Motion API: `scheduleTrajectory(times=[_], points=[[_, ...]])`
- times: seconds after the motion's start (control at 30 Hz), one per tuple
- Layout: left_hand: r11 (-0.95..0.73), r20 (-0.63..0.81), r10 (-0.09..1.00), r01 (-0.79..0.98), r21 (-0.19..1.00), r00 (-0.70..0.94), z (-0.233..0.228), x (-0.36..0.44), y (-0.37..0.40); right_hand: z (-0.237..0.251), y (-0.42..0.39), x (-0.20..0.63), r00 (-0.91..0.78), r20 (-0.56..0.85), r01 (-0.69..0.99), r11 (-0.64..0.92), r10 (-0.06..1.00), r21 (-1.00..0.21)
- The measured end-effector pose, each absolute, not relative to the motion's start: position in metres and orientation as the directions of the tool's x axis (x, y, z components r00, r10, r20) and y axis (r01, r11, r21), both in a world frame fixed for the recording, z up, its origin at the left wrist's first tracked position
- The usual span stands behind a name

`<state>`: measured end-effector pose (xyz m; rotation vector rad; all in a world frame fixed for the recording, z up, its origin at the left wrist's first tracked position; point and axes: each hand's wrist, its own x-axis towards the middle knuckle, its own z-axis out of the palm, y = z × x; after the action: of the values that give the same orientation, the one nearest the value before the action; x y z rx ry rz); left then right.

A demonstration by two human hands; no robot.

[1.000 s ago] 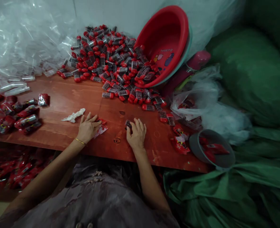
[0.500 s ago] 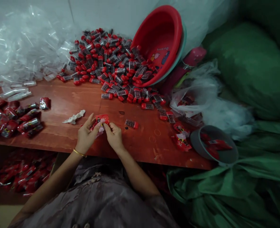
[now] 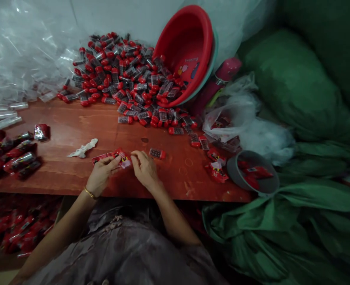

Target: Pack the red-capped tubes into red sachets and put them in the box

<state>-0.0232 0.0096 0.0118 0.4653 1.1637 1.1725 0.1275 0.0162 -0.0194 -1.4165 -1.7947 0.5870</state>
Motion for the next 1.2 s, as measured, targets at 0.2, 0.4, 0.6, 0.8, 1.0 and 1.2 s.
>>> scheduleTrajectory(times=[0.2,0.4,0.6,0.8,1.0,1.2], points=[[0.425,-0.525,0.849,-0.52,0.741,-0.054,0.011,-0.021,0.012,-0.022,0.017,0.163,0.142,0.156,0.958,-0.096,0.978,-0.27],[0.493,-0.578,0.814,-0.587,0.643,0.05,0.008,-0.018,0.007,-0.036,-0.019,0.191,-0.175,0.358,0.892,0.302,0.917,-0.337],[0.508,-0.6,0.798,-0.601,0.618,0.057,0.005,-0.021,0.004,-0.041,-0.025,0.194,0.084,0.353,0.914,0.069,0.932,-0.399],[0.516,-0.603,0.796,-0.586,0.625,0.058,0.001,-0.023,0.001,-0.03,-0.027,0.174,0.11,0.217,0.963,-0.05,0.97,-0.263],[0.546,-0.612,0.787,-0.557,0.627,0.083,0.001,-0.023,0.002,-0.018,-0.001,0.204,-0.349,0.211,0.909,0.384,0.913,-0.161],[0.557,-0.62,0.778,-0.566,0.608,0.1,0.007,-0.021,0.001,-0.012,0.018,0.219,-0.56,0.044,0.805,0.556,0.827,-0.206]])
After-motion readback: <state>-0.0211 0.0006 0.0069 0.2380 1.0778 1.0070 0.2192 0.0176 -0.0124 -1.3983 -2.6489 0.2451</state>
